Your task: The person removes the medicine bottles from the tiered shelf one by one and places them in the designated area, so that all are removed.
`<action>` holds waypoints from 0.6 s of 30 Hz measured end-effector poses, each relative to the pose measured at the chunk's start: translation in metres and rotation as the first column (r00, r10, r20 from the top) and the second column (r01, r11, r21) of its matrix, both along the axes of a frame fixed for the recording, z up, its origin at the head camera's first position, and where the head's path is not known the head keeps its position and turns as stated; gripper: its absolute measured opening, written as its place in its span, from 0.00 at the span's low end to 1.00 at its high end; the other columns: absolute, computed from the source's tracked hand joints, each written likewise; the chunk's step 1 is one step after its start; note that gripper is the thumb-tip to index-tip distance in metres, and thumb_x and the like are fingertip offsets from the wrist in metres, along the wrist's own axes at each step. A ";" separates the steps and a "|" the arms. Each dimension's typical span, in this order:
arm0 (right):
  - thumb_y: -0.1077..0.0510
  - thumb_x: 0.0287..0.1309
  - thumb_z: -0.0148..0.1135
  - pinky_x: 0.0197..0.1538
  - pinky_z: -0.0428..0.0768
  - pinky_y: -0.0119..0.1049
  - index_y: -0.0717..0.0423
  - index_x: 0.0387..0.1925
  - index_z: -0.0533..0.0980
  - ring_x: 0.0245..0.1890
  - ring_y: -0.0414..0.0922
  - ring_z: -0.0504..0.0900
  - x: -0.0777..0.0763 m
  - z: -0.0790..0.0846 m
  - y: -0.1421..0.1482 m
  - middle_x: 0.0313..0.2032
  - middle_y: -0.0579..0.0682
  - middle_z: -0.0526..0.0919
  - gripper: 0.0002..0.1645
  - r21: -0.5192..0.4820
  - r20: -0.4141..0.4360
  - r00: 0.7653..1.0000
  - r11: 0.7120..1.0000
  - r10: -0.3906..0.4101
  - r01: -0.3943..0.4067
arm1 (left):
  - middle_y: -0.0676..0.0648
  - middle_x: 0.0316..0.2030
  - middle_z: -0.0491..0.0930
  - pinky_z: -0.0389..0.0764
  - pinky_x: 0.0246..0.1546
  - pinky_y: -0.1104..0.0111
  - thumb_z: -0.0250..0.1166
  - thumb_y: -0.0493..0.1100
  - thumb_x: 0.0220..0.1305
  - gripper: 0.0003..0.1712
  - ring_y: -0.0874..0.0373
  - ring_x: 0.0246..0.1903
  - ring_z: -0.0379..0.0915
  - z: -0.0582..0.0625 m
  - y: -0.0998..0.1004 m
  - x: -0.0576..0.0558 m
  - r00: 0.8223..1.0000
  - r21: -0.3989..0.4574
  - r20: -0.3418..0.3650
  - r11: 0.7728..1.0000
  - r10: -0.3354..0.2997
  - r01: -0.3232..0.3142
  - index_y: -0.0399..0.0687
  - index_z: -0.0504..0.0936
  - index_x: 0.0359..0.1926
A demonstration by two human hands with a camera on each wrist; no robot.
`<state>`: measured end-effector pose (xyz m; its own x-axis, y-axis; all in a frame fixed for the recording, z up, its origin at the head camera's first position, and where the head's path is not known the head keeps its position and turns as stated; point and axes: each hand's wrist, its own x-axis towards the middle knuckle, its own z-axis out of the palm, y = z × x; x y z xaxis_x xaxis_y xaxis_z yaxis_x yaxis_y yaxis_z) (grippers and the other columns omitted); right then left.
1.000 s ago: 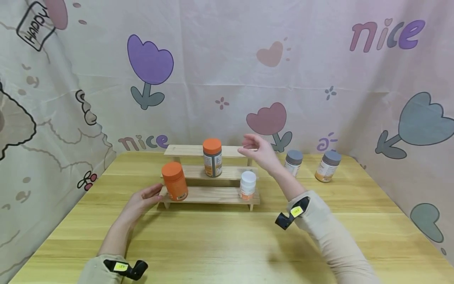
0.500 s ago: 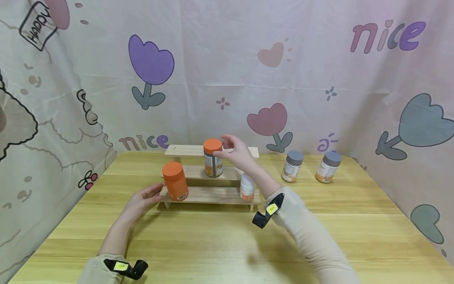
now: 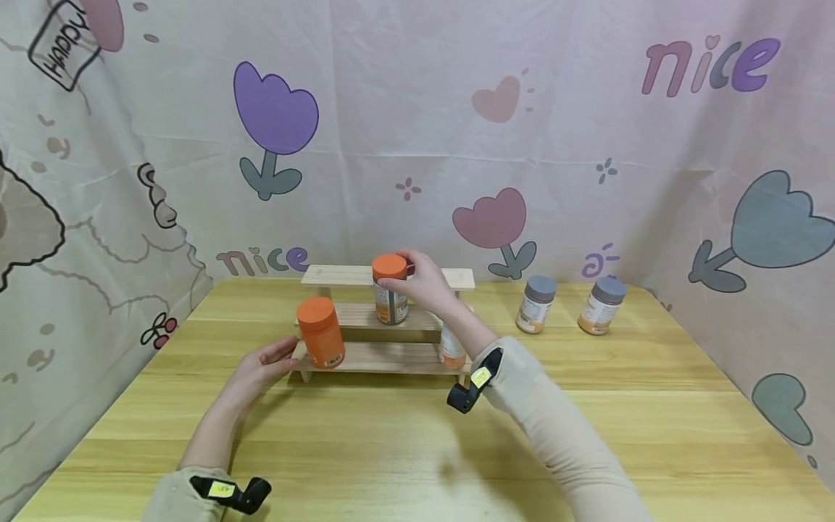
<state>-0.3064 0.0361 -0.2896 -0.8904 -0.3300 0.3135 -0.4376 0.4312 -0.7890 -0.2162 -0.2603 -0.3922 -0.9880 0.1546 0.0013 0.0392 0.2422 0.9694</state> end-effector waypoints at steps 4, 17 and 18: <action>0.53 0.50 0.70 0.46 0.75 0.37 0.59 0.57 0.69 0.45 0.45 0.74 0.001 0.001 0.000 0.48 0.52 0.75 0.34 0.031 -0.022 1.000 0.999 -0.012 0.013 | 0.30 0.66 0.52 0.55 0.62 0.55 0.56 0.40 0.66 0.36 0.40 0.66 0.48 0.000 -0.001 0.000 1.000 0.000 0.001 1.000 -0.008 0.008 0.26 0.51 0.67; 0.53 0.47 0.71 0.44 0.75 0.37 0.57 0.55 0.72 0.45 0.44 0.75 0.009 0.007 0.017 0.47 0.50 0.75 0.32 0.019 -0.098 0.995 1.000 0.010 -0.009 | 0.31 0.67 0.51 0.62 0.60 0.65 0.56 0.43 0.67 0.37 0.40 0.66 0.47 0.002 -0.001 0.000 1.000 -0.037 -0.001 0.999 -0.011 0.011 0.28 0.51 0.68; 0.53 0.47 0.71 0.44 0.75 0.37 0.57 0.55 0.71 0.45 0.45 0.75 0.009 0.008 0.019 0.47 0.51 0.75 0.32 0.013 -0.102 0.995 1.000 0.012 -0.011 | 0.31 0.67 0.51 0.62 0.60 0.64 0.56 0.43 0.67 0.37 0.40 0.66 0.47 0.001 -0.001 0.000 1.000 -0.037 -0.001 0.999 -0.012 0.012 0.28 0.51 0.68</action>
